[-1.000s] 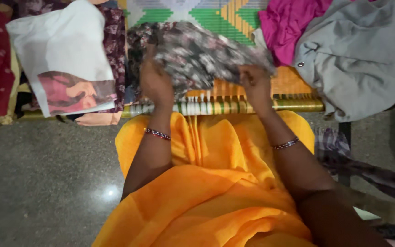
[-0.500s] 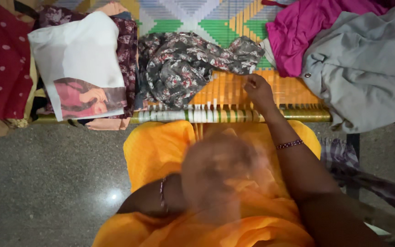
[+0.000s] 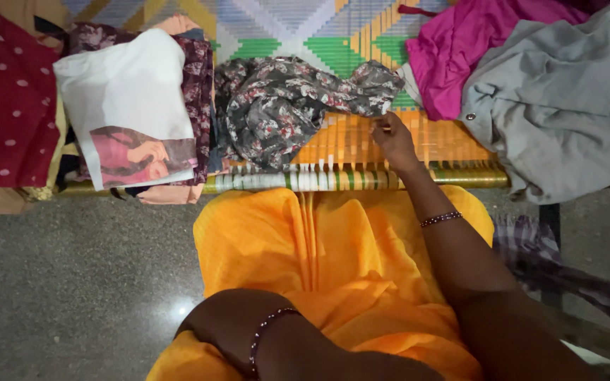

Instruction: The person folds a floral-patterned cloth, a light grey shirt, and a pink garment one by one on a woven cot. Each item is smoothed, folded into a compact rectangle, and placed on a growing stack to the left.

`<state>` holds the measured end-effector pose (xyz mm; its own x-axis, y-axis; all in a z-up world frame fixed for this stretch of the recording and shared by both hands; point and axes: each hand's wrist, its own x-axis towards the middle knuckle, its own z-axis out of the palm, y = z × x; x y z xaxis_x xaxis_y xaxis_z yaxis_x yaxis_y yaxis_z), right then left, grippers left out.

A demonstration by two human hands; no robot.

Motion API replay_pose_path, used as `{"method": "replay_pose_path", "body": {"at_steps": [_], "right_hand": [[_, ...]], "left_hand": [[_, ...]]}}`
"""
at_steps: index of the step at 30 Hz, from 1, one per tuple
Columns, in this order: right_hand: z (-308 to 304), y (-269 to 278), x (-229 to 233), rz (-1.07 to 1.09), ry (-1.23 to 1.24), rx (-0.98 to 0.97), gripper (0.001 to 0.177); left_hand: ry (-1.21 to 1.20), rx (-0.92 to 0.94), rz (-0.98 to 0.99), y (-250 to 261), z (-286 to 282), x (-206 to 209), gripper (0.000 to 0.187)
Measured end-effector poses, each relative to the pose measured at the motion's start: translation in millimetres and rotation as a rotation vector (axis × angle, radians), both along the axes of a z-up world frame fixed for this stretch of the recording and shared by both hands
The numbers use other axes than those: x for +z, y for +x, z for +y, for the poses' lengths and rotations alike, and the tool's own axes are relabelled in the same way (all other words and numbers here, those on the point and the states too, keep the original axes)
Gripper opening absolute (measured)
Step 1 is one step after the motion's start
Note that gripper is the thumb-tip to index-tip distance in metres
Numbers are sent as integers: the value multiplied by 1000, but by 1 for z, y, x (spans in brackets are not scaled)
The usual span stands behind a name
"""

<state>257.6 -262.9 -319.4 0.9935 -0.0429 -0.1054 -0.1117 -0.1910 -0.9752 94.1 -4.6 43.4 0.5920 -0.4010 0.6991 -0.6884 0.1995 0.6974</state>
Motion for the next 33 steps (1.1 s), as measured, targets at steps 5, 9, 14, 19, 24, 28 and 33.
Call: {"method": "replay_pose_path", "body": {"at_steps": [5,9,14,19,24,28,33], "right_hand": [[1,0,-1,55,-1,11,31],[6,3,8,85,32,32,39],[10,6,17,198,218,-26,38],[4,11,13,267,606,-139,28],[-4,15,9,203,698,-159,22],[-2,12,28,98,876,-32,20],[13,-2,64,86,982,105,33]], "left_hand": [[-6,3,22,0,-3,6,24],[-27,30,32,2,-2,7,23],[-80,221,138,21,-10,-20,22],[-39,615,415,79,-36,-91,20],[204,571,425,103,-35,-160,38],[415,548,208,110,-32,-185,48],[590,664,7,115,-34,-195,58]]}}
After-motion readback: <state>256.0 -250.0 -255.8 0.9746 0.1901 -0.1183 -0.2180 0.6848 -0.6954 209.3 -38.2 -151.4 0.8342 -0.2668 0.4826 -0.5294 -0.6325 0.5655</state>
